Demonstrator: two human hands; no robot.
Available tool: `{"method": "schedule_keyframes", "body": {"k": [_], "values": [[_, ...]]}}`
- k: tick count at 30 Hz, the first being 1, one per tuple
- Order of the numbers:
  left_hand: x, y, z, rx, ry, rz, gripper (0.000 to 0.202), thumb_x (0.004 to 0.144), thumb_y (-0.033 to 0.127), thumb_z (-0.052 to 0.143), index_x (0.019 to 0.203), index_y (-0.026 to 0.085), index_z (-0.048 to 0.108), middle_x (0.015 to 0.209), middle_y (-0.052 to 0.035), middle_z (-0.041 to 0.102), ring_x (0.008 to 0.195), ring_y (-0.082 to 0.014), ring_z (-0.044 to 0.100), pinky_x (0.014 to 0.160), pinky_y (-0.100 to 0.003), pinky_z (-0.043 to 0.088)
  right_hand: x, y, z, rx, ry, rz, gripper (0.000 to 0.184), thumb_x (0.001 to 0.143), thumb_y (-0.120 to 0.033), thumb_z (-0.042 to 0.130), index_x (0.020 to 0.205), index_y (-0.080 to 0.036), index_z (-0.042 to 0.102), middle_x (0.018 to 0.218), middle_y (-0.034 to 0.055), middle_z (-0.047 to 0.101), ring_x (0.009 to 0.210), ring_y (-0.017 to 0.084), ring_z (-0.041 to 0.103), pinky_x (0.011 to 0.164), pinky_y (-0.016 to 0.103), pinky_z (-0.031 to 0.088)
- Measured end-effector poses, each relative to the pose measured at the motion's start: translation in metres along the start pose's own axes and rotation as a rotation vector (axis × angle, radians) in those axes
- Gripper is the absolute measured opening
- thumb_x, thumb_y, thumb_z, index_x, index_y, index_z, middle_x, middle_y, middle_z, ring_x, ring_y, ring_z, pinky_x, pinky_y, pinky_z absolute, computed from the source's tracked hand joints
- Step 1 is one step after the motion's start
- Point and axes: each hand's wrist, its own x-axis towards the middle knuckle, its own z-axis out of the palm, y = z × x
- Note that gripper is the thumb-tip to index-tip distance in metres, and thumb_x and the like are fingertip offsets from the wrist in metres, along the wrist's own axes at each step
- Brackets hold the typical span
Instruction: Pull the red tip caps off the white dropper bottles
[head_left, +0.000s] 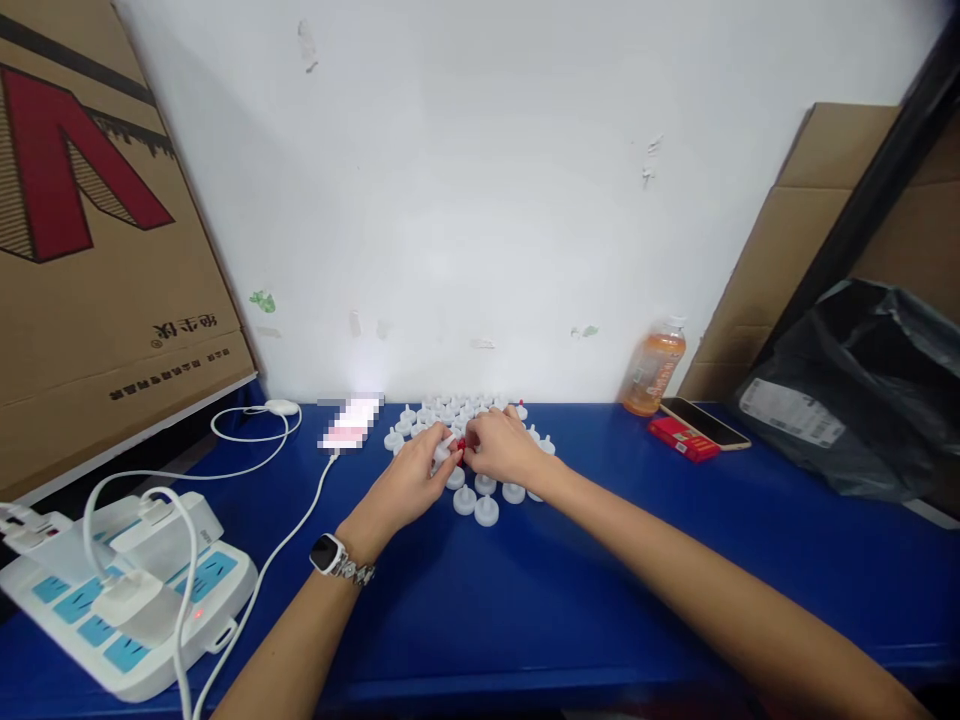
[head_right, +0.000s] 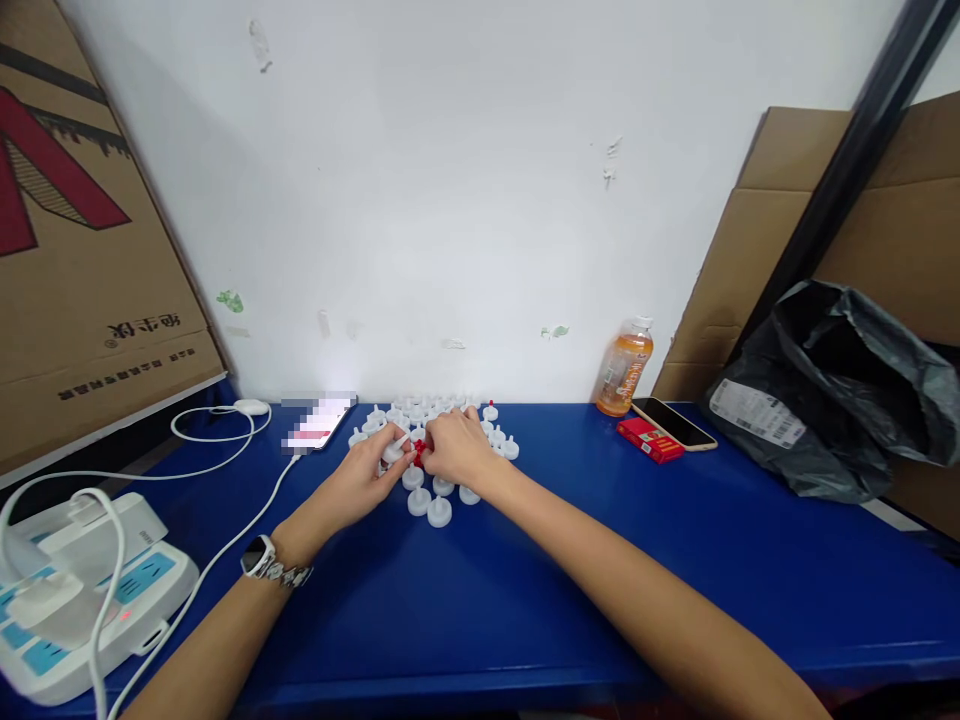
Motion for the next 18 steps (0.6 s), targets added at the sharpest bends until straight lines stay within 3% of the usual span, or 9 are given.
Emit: {"method": "schedule_keyframes", "body": {"k": [4, 9, 13, 18], "values": [[-0.001, 0.005, 0.004, 0.014, -0.012, -0.011, 0.023, 0.098, 0.042, 0.041, 0.092, 0.021, 0.047, 0.087, -0.0026, 0.06, 0.076, -0.0185, 0.057, 0.063, -0.029, 0.039, -0.015, 0.011, -0.004, 0.618, 0.187, 0.072, 0.009, 0.077, -0.023, 0.063, 0.083, -0.018, 0.068, 0.078, 0.0026, 0.07, 0.072, 0.016, 0.063, 0.068, 0.028, 0.044], [-0.002, 0.016, 0.012, 0.041, -0.025, 0.013, 0.026, 0.099, 0.046, 0.039, 0.101, 0.021, 0.048, 0.087, -0.0032, 0.061, 0.076, -0.0201, 0.06, 0.065, -0.03, 0.041, -0.031, 0.006, 0.007, 1.155, 0.372, 0.169, 0.022, 0.076, -0.038, 0.071, 0.084, -0.017, 0.069, 0.077, 0.0045, 0.071, 0.07, 0.016, 0.065, 0.067, 0.029, 0.05], [-0.003, 0.025, 0.015, -0.005, -0.009, -0.011, 0.034, 0.099, 0.045, 0.04, 0.122, 0.02, 0.043, 0.087, -0.0038, 0.063, 0.074, -0.0205, 0.063, 0.064, -0.03, 0.043, -0.034, -0.005, 0.016, 1.281, 0.438, 0.166, 0.024, 0.073, -0.039, 0.077, 0.077, -0.018, 0.068, 0.072, 0.0031, 0.07, 0.065, 0.016, 0.064, 0.062, 0.028, 0.05], [-0.001, 0.024, 0.016, 0.017, -0.007, 0.007, 0.037, 0.099, 0.044, 0.04, 0.128, 0.02, 0.04, 0.09, -0.0058, 0.065, 0.075, -0.0217, 0.065, 0.063, -0.031, 0.045, -0.033, -0.007, 0.018, 1.237, 0.542, 0.166, 0.019, 0.076, -0.037, 0.074, 0.075, -0.018, 0.068, 0.073, 0.0026, 0.07, 0.066, 0.015, 0.063, 0.064, 0.028, 0.05]]}}
